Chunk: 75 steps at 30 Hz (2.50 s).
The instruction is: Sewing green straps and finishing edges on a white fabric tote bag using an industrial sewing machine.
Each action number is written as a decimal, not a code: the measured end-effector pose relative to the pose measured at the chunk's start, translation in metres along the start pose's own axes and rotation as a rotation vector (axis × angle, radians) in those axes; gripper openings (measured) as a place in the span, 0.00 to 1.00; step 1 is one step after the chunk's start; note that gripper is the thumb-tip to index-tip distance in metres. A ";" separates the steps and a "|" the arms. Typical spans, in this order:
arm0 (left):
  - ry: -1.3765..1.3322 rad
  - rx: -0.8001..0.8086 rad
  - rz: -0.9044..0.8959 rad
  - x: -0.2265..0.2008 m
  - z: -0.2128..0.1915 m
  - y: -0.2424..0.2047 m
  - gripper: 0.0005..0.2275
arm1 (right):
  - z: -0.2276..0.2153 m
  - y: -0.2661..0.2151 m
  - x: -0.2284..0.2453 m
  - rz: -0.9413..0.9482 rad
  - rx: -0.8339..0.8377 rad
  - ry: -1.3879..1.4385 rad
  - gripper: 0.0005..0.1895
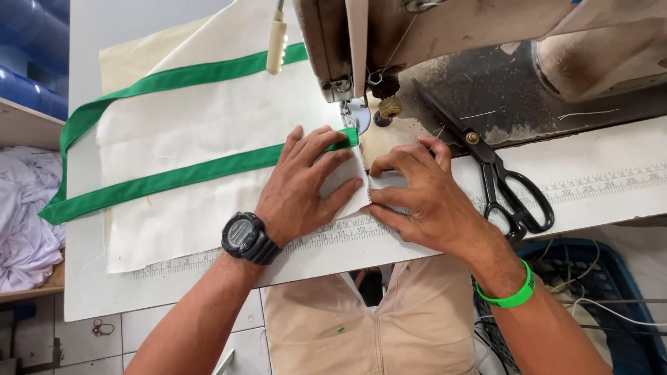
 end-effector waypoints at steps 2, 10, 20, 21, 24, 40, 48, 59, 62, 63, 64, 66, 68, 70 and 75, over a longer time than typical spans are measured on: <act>0.011 0.016 -0.006 0.001 0.000 0.001 0.17 | 0.000 0.001 0.000 0.000 0.007 0.010 0.03; 0.045 0.001 -0.002 0.004 0.005 0.001 0.19 | 0.000 0.001 0.002 -0.028 0.024 0.022 0.02; 0.091 -0.025 0.066 0.002 0.003 -0.002 0.18 | 0.008 0.001 0.000 -0.042 0.045 0.025 0.04; 0.089 -0.031 0.060 0.004 0.004 -0.003 0.18 | 0.008 0.001 0.001 -0.046 0.053 0.025 0.04; 0.089 -0.020 0.068 0.007 0.000 -0.004 0.18 | 0.008 0.004 0.005 -0.034 0.050 0.005 0.05; 0.092 0.012 0.074 0.005 -0.002 -0.002 0.20 | 0.012 0.003 0.008 -0.012 0.032 0.004 0.04; 0.100 0.075 0.042 0.001 -0.002 0.002 0.20 | 0.010 0.003 0.010 -0.011 0.035 -0.001 0.04; 0.132 0.095 0.039 0.007 0.002 0.000 0.24 | 0.014 0.000 0.007 -0.011 0.038 -0.002 0.04; 0.126 0.070 0.050 0.007 0.002 -0.001 0.23 | 0.013 0.001 0.009 -0.024 0.030 -0.014 0.04; 0.125 0.068 0.050 0.007 0.002 -0.001 0.23 | 0.009 0.004 0.012 -0.025 0.032 -0.015 0.04; 0.124 0.066 0.053 0.006 0.001 -0.001 0.23 | 0.006 0.007 0.016 -0.024 0.019 -0.020 0.05; 0.123 0.062 0.055 0.006 0.000 -0.001 0.23 | 0.002 0.010 0.019 -0.025 0.005 -0.026 0.06; 0.100 0.051 0.055 0.005 -0.002 -0.001 0.22 | 0.005 0.010 0.017 -0.016 0.020 -0.052 0.06; 0.099 0.048 0.054 0.005 -0.002 0.000 0.22 | 0.005 0.010 0.017 -0.013 0.022 -0.058 0.05; 0.100 0.044 0.045 0.004 -0.006 0.002 0.23 | 0.000 0.015 0.018 0.003 0.036 -0.075 0.05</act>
Point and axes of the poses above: each hand's wrist, its own y-axis towards the middle knuckle, its own z-axis out of the palm, x = y × z, the point moved 8 cm from there along y, towards the middle knuckle, and after that the axes turned 6 degrees about -y, right-handed, at the moved point
